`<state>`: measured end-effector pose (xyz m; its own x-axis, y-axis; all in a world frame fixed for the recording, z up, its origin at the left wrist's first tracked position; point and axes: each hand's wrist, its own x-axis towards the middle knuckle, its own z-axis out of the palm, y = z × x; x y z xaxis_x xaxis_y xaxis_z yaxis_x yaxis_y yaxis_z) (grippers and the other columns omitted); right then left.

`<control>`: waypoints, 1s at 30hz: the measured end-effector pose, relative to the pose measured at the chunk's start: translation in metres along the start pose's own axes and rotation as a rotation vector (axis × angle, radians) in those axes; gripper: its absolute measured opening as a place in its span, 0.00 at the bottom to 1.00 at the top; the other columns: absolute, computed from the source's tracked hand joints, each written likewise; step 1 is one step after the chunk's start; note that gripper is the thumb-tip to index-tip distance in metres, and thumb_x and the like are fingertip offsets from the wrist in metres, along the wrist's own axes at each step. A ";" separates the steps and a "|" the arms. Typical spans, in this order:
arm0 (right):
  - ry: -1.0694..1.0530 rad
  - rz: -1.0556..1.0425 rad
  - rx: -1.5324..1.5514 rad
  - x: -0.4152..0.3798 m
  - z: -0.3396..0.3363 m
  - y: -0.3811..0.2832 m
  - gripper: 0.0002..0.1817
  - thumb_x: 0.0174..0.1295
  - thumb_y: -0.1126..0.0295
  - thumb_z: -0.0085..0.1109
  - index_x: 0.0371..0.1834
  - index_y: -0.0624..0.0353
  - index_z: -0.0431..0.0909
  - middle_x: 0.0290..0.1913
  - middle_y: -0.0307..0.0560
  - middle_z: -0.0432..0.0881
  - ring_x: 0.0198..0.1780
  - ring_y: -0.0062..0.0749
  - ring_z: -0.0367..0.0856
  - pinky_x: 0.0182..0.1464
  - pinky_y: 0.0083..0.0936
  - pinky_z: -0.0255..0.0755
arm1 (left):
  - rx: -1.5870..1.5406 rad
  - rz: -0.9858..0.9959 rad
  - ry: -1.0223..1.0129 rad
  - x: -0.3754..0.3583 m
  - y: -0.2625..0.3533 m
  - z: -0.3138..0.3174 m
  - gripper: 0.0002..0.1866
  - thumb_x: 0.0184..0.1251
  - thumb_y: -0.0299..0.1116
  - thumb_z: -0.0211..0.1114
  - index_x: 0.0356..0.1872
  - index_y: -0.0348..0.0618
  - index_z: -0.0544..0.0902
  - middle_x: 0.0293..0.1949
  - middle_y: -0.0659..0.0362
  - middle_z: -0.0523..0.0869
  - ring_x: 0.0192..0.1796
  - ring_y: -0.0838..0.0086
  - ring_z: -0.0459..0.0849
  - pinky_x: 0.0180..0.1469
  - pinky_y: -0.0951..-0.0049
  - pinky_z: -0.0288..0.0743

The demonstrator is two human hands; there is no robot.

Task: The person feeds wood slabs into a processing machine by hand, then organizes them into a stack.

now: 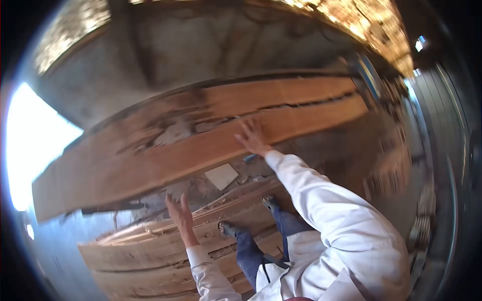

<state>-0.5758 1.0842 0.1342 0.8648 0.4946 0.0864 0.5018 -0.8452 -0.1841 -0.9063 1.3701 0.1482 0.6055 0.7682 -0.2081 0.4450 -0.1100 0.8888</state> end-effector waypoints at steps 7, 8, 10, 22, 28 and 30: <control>-0.095 0.088 0.040 0.006 -0.034 0.000 0.45 0.70 0.28 0.38 0.83 0.43 0.55 0.86 0.57 0.40 0.86 0.57 0.31 0.82 0.59 0.24 | 0.318 0.084 -0.541 -0.062 0.044 0.074 0.26 0.71 0.41 0.68 0.62 0.34 0.77 0.54 0.39 0.86 0.57 0.47 0.86 0.57 0.55 0.78; -0.088 0.084 0.056 0.005 -0.033 0.002 0.45 0.69 0.28 0.38 0.83 0.43 0.55 0.86 0.57 0.41 0.86 0.57 0.32 0.82 0.59 0.25 | 0.367 0.070 -0.653 -0.077 0.051 0.082 0.24 0.71 0.41 0.67 0.60 0.34 0.79 0.52 0.39 0.87 0.55 0.47 0.87 0.55 0.54 0.79; -0.044 0.057 0.108 0.004 -0.033 0.014 0.46 0.69 0.27 0.39 0.83 0.44 0.56 0.85 0.59 0.42 0.86 0.58 0.32 0.82 0.60 0.25 | 0.464 0.016 -0.791 -0.108 0.038 0.104 0.25 0.69 0.42 0.68 0.59 0.34 0.80 0.53 0.39 0.87 0.57 0.47 0.86 0.57 0.55 0.78; 0.149 -0.070 0.642 -0.173 -0.096 0.133 0.33 0.66 0.53 0.66 0.69 0.60 0.74 0.72 0.62 0.71 0.74 0.55 0.67 0.75 0.45 0.62 | 0.467 -0.684 -0.710 -0.301 -0.052 0.095 0.25 0.71 0.44 0.68 0.55 0.29 0.82 0.44 0.46 0.89 0.40 0.63 0.91 0.38 0.67 0.82; -0.618 0.742 0.738 -0.542 -0.095 0.365 0.31 0.66 0.41 0.59 0.59 0.56 0.82 0.56 0.57 0.85 0.60 0.53 0.82 0.61 0.42 0.75 | 0.424 -0.808 -0.708 -0.347 0.007 0.120 0.24 0.72 0.44 0.67 0.54 0.30 0.82 0.44 0.49 0.89 0.33 0.67 0.90 0.29 0.71 0.78; -0.632 1.487 0.403 -0.665 -0.131 0.437 0.32 0.65 0.41 0.59 0.60 0.56 0.82 0.59 0.51 0.85 0.62 0.46 0.82 0.61 0.41 0.75 | 0.441 -0.744 -0.731 -0.347 0.033 0.154 0.25 0.71 0.45 0.68 0.54 0.29 0.82 0.43 0.49 0.89 0.32 0.68 0.89 0.30 0.72 0.79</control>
<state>-0.9291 0.3590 0.1244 0.3586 -0.5566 -0.7494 -0.8215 -0.5694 0.0299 -1.0004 1.0025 0.1866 0.2693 0.1990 -0.9423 0.9619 -0.1031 0.2531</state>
